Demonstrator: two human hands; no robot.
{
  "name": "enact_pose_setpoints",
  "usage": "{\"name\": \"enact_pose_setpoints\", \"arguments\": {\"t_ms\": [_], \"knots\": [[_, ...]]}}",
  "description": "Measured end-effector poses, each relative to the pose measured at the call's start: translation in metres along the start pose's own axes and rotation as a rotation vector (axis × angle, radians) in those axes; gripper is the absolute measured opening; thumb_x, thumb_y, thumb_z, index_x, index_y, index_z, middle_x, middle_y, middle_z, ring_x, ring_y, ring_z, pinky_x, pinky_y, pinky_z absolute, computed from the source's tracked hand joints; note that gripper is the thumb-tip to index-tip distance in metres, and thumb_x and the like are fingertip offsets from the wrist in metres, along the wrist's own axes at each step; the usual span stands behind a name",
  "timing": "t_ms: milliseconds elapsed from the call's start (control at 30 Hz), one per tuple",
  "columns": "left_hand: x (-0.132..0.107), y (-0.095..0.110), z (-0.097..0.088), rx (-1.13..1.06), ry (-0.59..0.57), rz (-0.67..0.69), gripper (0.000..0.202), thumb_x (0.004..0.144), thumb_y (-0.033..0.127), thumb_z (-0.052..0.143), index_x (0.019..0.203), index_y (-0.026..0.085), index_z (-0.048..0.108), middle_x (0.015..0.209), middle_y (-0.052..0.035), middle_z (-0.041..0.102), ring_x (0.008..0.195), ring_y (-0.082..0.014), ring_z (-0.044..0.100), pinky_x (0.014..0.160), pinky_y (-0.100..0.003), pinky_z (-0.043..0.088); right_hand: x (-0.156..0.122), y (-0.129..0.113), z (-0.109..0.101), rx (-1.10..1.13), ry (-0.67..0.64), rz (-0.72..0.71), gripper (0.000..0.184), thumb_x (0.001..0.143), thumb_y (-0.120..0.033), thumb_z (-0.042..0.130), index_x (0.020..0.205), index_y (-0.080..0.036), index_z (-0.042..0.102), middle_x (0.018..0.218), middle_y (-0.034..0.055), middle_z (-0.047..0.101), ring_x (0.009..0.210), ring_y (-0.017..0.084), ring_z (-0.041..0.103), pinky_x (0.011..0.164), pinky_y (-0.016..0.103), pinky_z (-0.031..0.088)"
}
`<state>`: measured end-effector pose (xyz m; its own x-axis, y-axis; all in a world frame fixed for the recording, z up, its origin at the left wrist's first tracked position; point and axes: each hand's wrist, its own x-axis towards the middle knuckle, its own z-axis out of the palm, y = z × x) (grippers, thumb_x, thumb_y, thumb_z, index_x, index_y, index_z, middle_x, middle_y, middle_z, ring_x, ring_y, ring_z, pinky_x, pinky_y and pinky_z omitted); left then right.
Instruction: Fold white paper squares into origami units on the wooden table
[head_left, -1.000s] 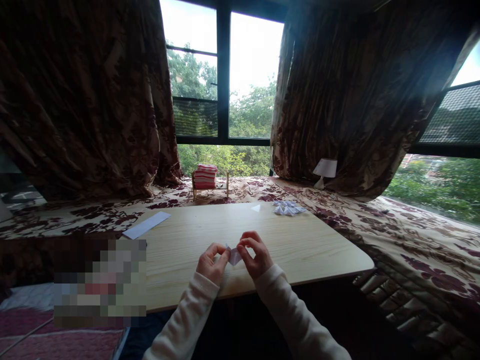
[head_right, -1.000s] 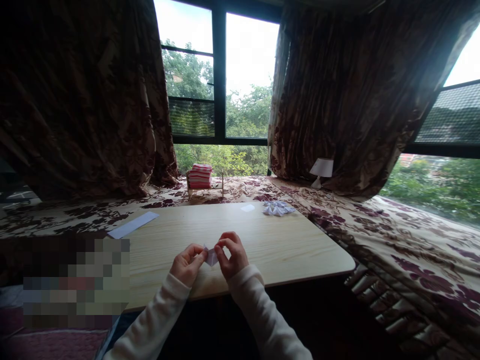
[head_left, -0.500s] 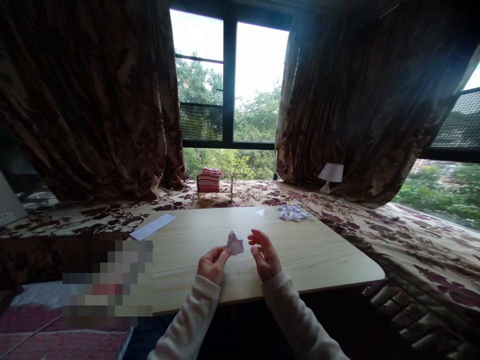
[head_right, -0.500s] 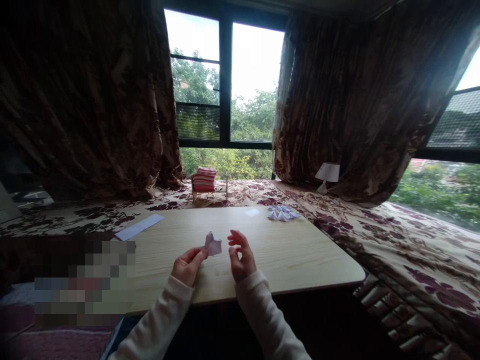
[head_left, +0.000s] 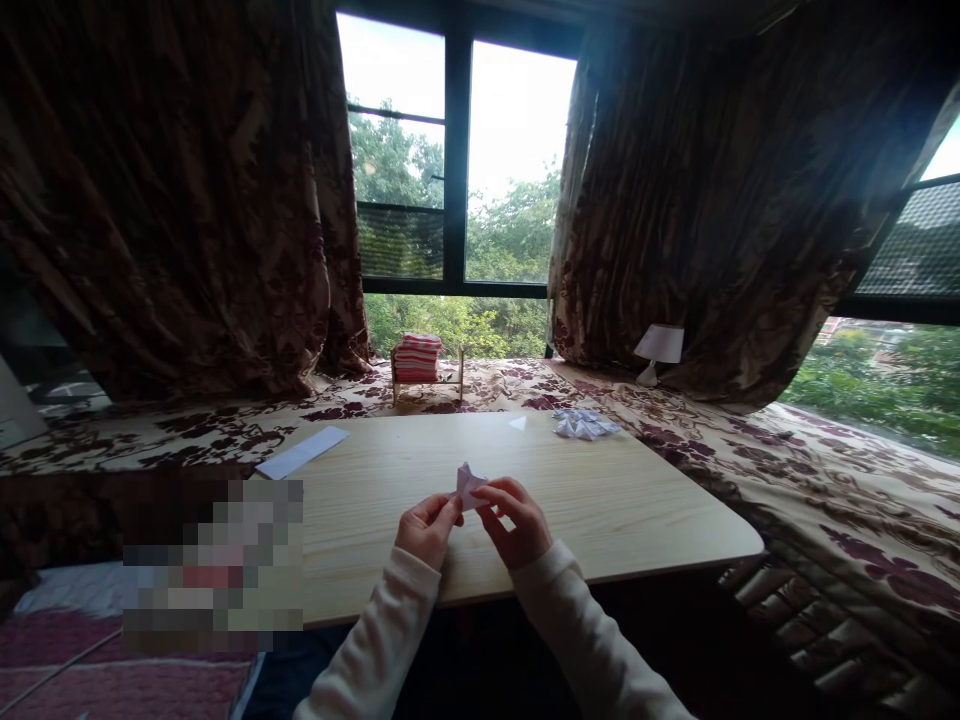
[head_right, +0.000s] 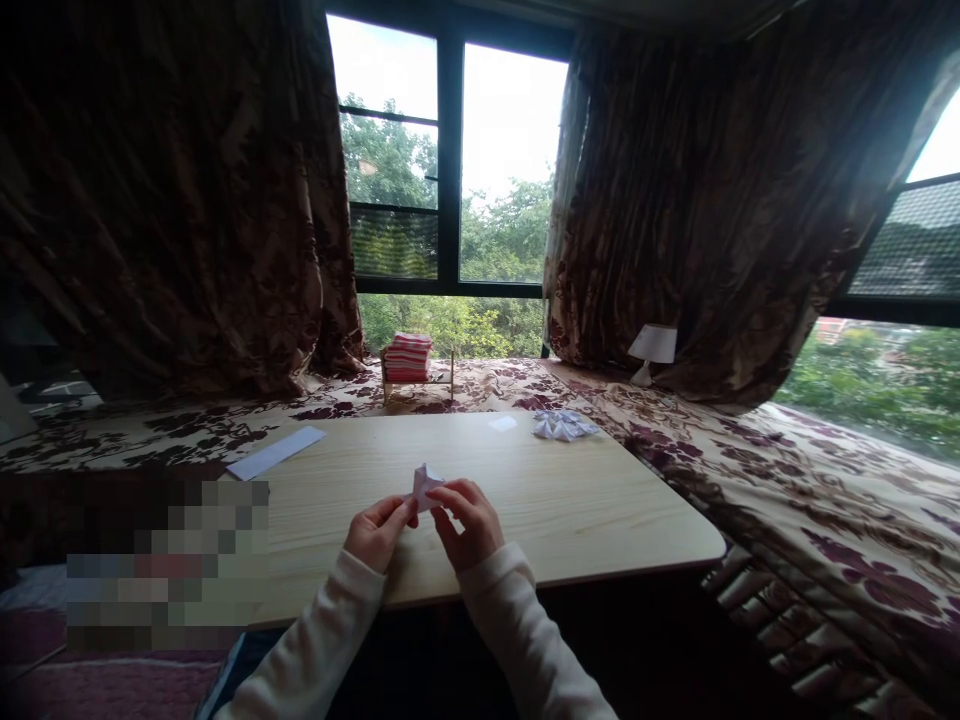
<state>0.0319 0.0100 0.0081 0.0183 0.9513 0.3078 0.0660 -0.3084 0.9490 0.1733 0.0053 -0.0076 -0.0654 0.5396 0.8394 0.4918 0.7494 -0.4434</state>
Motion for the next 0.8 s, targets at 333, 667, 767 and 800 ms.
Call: {"name": "enact_pose_setpoints", "arguments": {"t_ms": [333,667,767,800], "knots": [[-0.0001,-0.0018,0.0018,0.052,0.014,0.028,0.03,0.068,0.037,0.055,0.046,0.016,0.054,0.048,0.0017,0.052,0.054,-0.012,0.047,0.056,-0.022,0.038,-0.0047,0.0006,0.0006,-0.106,-0.131,0.029,0.024,0.077,-0.013,0.048,0.094,-0.023,0.062,0.075,0.0015,0.056,0.057,0.01,0.052,0.055,0.022,0.044],[-0.0005,-0.0023,0.0035,0.076,0.001,0.017,0.029,0.067,0.038,0.055,0.049,0.015,0.056,0.05,0.0013,0.053,0.054,-0.0121,0.048,0.056,-0.022,0.037,-0.0042,-0.0026,-0.0002,-0.1,-0.128,0.086,0.017,0.081,-0.022,0.047,0.092,-0.021,0.06,0.073,0.0018,0.06,0.056,0.01,0.052,0.055,0.02,0.043],[-0.001,-0.0024,0.003,0.082,0.005,0.021,0.03,0.067,0.039,0.055,0.049,0.016,0.055,0.047,0.0024,0.049,0.051,-0.0109,0.045,0.052,-0.022,0.036,-0.0036,-0.0065,-0.0017,-0.093,-0.152,0.09,0.018,0.082,-0.022,0.046,0.093,-0.021,0.06,0.075,0.0023,0.062,0.057,0.01,0.053,0.054,0.02,0.043],[-0.0012,-0.0027,0.0028,0.085,0.003,0.023,0.03,0.067,0.039,0.054,0.049,0.016,0.054,0.046,0.0028,0.048,0.049,-0.0105,0.044,0.051,-0.022,0.035,-0.0034,-0.0074,-0.0021,-0.092,-0.158,0.091,0.017,0.082,-0.022,0.045,0.092,-0.021,0.06,0.075,0.0024,0.063,0.057,0.01,0.053,0.053,0.02,0.043]]}}
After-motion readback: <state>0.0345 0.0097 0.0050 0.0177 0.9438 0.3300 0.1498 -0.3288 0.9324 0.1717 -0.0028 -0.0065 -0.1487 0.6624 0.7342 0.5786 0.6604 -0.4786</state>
